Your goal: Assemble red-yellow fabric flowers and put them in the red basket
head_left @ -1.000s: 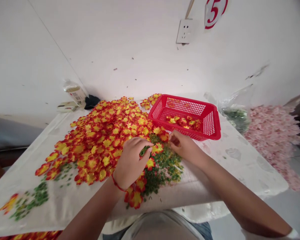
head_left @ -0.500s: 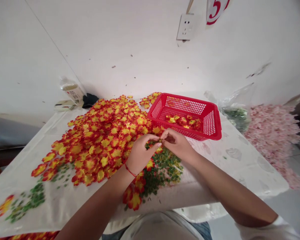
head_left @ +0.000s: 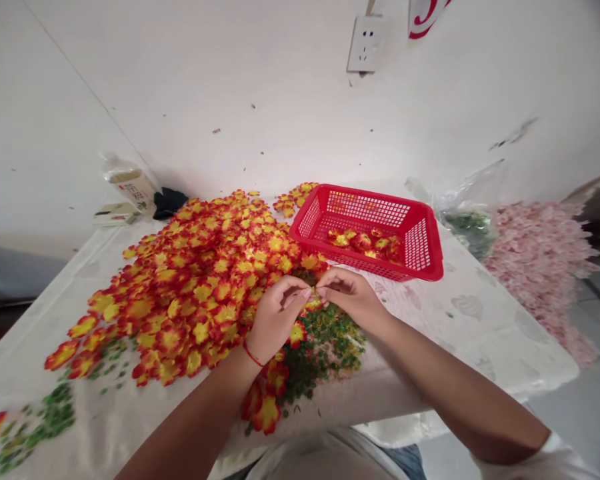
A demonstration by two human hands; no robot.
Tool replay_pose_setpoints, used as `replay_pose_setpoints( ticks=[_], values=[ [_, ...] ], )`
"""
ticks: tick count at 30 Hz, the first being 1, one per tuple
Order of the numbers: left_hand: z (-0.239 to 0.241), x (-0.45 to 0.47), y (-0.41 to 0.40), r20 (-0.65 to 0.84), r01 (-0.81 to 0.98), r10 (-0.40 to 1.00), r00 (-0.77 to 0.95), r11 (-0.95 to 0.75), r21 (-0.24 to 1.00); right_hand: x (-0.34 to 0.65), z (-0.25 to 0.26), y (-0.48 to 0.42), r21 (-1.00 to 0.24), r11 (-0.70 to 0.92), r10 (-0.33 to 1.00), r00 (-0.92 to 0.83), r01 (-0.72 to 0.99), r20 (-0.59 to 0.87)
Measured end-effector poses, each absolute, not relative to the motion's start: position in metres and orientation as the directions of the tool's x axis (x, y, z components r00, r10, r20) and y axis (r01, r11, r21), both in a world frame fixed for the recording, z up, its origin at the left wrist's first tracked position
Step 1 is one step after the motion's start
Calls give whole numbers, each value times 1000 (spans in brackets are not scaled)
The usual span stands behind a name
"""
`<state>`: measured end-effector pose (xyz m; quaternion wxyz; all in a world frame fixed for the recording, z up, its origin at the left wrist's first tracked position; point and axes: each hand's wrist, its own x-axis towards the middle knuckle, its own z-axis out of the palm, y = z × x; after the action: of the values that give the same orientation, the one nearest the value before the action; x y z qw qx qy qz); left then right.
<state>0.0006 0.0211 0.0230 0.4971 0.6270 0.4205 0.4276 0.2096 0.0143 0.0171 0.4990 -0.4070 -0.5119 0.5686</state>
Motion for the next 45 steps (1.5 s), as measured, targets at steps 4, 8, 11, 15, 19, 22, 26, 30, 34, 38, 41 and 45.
replay_pose_setpoints(
  ticks=[4,8,11,15,19,22,26,30,34,38,41,45],
  values=[
    [18,1,22,69,7,954,292,-74,997,212,18,14,-981,-1,984,-177,-192,34],
    [15,1,23,59,52,951,305,-78,996,213,16,13,-984,27,983,-177,-175,59],
    [17,0,23,70,38,955,287,-85,996,212,13,11,-984,47,980,-180,-173,78],
    [21,-2,20,42,-8,950,310,-42,999,212,12,10,-978,54,978,-188,-200,93],
    [21,-2,19,57,-20,941,334,-53,998,212,14,10,-970,69,975,-192,-231,115],
    [19,-3,21,85,-2,945,315,-88,996,212,15,9,-970,54,978,-181,-237,98],
    [18,-4,22,94,25,950,299,-106,994,214,12,8,-956,0,980,-191,-292,58],
    [19,-3,21,127,0,946,297,-133,991,215,7,9,-939,-69,972,-234,-336,13],
    [18,-2,20,138,-43,949,284,-131,990,215,8,10,-947,-73,971,-240,-312,4],
    [17,-2,19,113,-49,957,265,-104,993,213,11,8,-963,-45,981,-193,-264,7],
    [18,-2,19,114,-37,962,247,-109,993,213,14,7,-963,-39,982,-189,-266,12],
    [19,-2,18,137,-35,959,247,-132,991,212,17,6,-953,-69,979,-202,-294,-9]
  ],
)
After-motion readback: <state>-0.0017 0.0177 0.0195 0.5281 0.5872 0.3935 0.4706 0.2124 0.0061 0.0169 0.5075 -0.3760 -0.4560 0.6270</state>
